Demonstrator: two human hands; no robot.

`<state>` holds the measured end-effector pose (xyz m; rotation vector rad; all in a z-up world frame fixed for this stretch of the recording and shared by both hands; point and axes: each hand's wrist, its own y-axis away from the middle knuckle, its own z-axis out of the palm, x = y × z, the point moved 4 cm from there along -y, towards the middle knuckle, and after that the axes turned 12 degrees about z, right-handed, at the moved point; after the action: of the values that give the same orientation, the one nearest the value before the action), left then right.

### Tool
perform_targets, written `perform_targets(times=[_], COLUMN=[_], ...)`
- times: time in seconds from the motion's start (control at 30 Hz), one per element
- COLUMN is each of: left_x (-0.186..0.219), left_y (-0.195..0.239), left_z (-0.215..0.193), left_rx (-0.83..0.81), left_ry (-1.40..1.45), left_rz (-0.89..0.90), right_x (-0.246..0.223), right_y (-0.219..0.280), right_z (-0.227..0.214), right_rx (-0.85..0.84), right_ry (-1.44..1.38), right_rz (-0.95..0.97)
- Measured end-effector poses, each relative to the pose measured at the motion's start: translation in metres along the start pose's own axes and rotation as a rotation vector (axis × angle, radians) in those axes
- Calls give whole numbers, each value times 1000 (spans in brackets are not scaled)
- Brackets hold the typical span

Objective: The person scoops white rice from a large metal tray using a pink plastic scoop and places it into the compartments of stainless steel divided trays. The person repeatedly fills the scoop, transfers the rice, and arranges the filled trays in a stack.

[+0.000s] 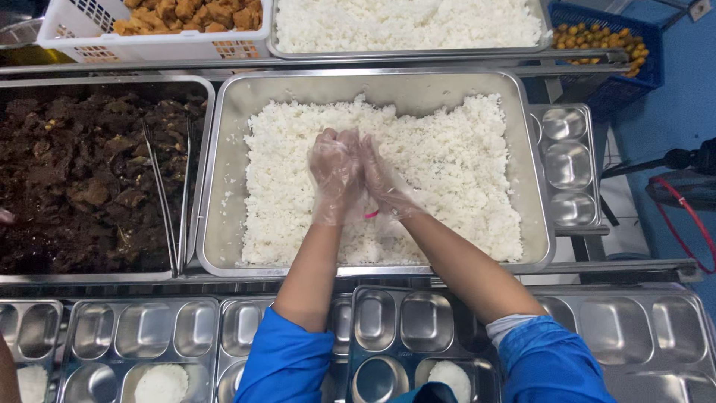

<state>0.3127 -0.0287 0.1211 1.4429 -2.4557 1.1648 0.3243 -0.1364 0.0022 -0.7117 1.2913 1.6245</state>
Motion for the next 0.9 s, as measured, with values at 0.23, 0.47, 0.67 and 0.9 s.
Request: perform_targets(times=[0.23, 0.47, 0.67, 0.9], left_x=[-42, -55, -38, -20], left_y=[4, 6, 13, 0], left_z=[39, 65, 51, 29], left_rx=[292, 45, -49, -17], left_ry=[1488, 1085, 1315, 973], left_rz=[-760, -238, -611, -197], right_x=[-13, -34, -39, -45], right_y=[7, 20, 14, 21], right_z=[-12, -16, -2, -10], right_rx=[0, 36, -61, -180], right_ry=[18, 776, 127, -70], right_rz=[212, -674, -39, -49])
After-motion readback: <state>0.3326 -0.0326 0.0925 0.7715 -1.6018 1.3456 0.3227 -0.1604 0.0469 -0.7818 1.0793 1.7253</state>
